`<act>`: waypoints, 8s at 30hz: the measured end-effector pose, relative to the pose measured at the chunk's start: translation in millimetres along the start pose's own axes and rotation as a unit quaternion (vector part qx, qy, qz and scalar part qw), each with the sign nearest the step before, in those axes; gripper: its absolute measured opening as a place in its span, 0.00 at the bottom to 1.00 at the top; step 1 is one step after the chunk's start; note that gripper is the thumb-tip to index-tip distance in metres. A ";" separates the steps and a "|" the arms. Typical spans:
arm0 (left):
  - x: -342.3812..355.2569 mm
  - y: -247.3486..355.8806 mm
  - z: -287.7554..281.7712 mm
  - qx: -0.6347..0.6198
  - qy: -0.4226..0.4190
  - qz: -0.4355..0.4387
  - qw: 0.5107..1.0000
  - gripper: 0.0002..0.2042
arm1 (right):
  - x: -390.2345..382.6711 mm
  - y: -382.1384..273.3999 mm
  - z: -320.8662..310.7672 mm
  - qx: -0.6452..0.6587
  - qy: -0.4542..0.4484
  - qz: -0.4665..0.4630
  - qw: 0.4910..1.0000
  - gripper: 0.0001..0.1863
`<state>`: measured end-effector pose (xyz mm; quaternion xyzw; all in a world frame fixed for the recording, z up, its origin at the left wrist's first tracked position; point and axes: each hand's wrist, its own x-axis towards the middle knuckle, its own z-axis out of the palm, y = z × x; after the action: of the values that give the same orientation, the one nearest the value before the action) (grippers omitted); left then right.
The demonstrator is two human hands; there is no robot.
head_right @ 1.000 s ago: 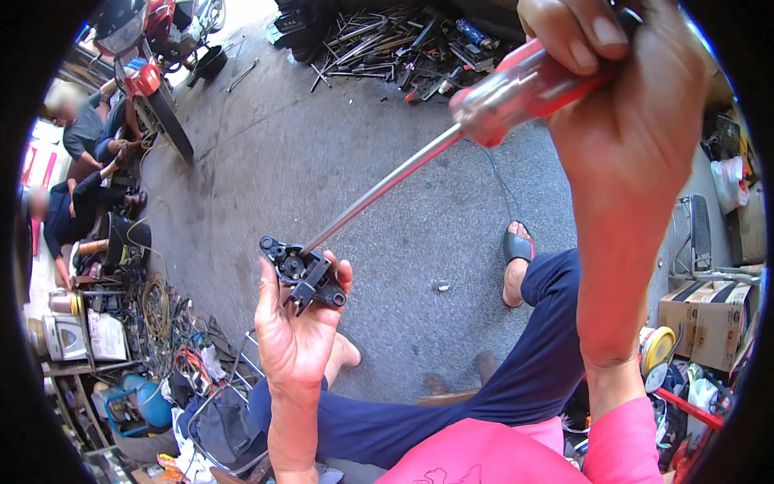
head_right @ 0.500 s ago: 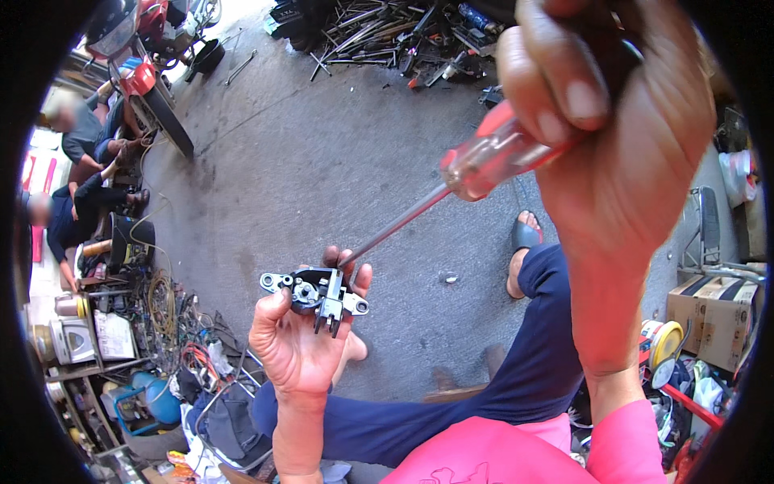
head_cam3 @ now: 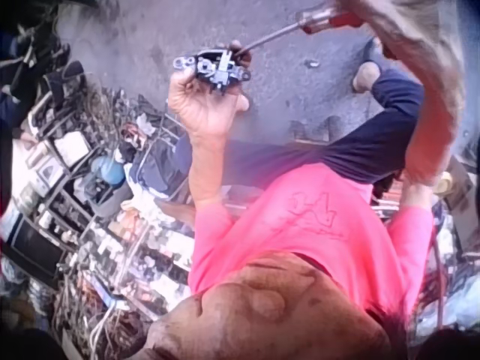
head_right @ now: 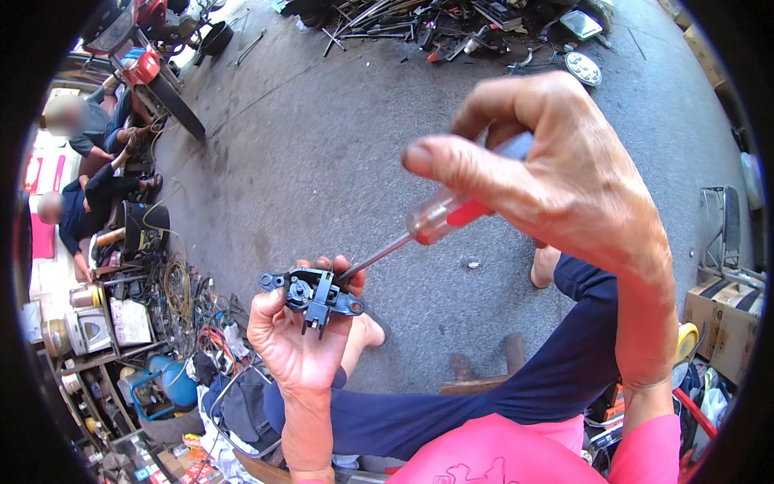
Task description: The person holds a small black mechanical component and uses a screwdriver to pry and remove internal parts. They then manipulate the component by hand, turning it over and extracting a small metal piece before reinserting it.
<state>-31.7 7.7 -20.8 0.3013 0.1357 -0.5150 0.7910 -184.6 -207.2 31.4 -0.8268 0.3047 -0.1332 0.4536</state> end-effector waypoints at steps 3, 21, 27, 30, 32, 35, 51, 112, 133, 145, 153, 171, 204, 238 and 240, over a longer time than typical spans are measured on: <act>3.1 6.7 -0.7 0.005 -0.038 -0.003 0.999 0.15 | -9.8 2.2 1.0 0.004 0.105 -0.072 0.992 0.15; -5.1 3.9 3.6 0.163 -0.077 0.230 0.956 0.16 | -48.3 31.2 -35.9 -0.012 0.139 -0.157 0.978 0.13; -5.6 3.3 3.1 0.148 -0.052 0.231 0.960 0.15 | -40.0 15.9 -13.5 0.011 0.160 -0.198 0.967 0.11; -4.5 3.2 3.5 0.138 -0.059 0.232 0.961 0.15 | -39.7 9.7 -10.5 0.024 0.173 -0.212 0.962 0.10; -4.3 3.2 4.1 0.133 -0.061 0.232 0.962 0.15 | -40.8 8.1 -7.5 0.037 0.177 -0.206 0.962 0.11; -5.4 2.4 3.0 0.134 -0.057 0.241 0.960 0.15 | -40.8 5.3 1.4 0.050 0.180 -0.190 0.964 0.11; -6.7 2.6 2.6 0.152 -0.063 0.280 0.946 0.13 | -44.9 3.9 2.5 0.043 0.182 -0.203 0.961 0.11; -9.0 2.4 13.6 0.212 -0.063 0.390 0.894 0.18 | -54.3 0.9 -1.0 -0.028 0.127 -0.240 0.962 0.16; -9.9 24.7 9.0 0.304 0.027 0.554 0.775 0.24 | -42.4 -9.6 23.1 -0.033 0.018 -0.268 0.963 0.23; -9.1 26.8 10.3 0.237 0.010 0.474 0.848 0.21 | -50.3 -19.1 25.9 -0.074 0.004 -0.282 0.956 0.23; -11.0 33.6 9.4 0.153 0.119 0.305 0.932 0.21 | -55.3 -23.0 7.1 -0.133 0.014 -0.195 0.972 0.32; -10.2 33.9 17.4 0.135 0.137 0.115 0.975 0.22 | -33.6 3.4 22.5 -0.026 0.091 -0.191 0.977 0.18; -14.6 42.3 6.7 0.181 0.055 0.078 0.979 0.14 | -34.8 15.6 18.0 0.057 0.056 -0.101 0.992 0.17; -4.9 37.6 1.6 0.315 0.069 0.132 0.938 0.10 | -40.1 7.0 23.6 -0.121 -0.019 -0.257 0.958 0.16; -6.9 43.1 1.0 0.324 0.076 0.154 0.930 0.10 | -41.2 5.6 27.4 -0.152 -0.007 -0.288 0.946 0.17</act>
<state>3.9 24.6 -1.9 0.5965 -0.0273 -0.3782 0.7074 -205.3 -165.4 13.9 -0.9395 0.0675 -0.2042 0.2668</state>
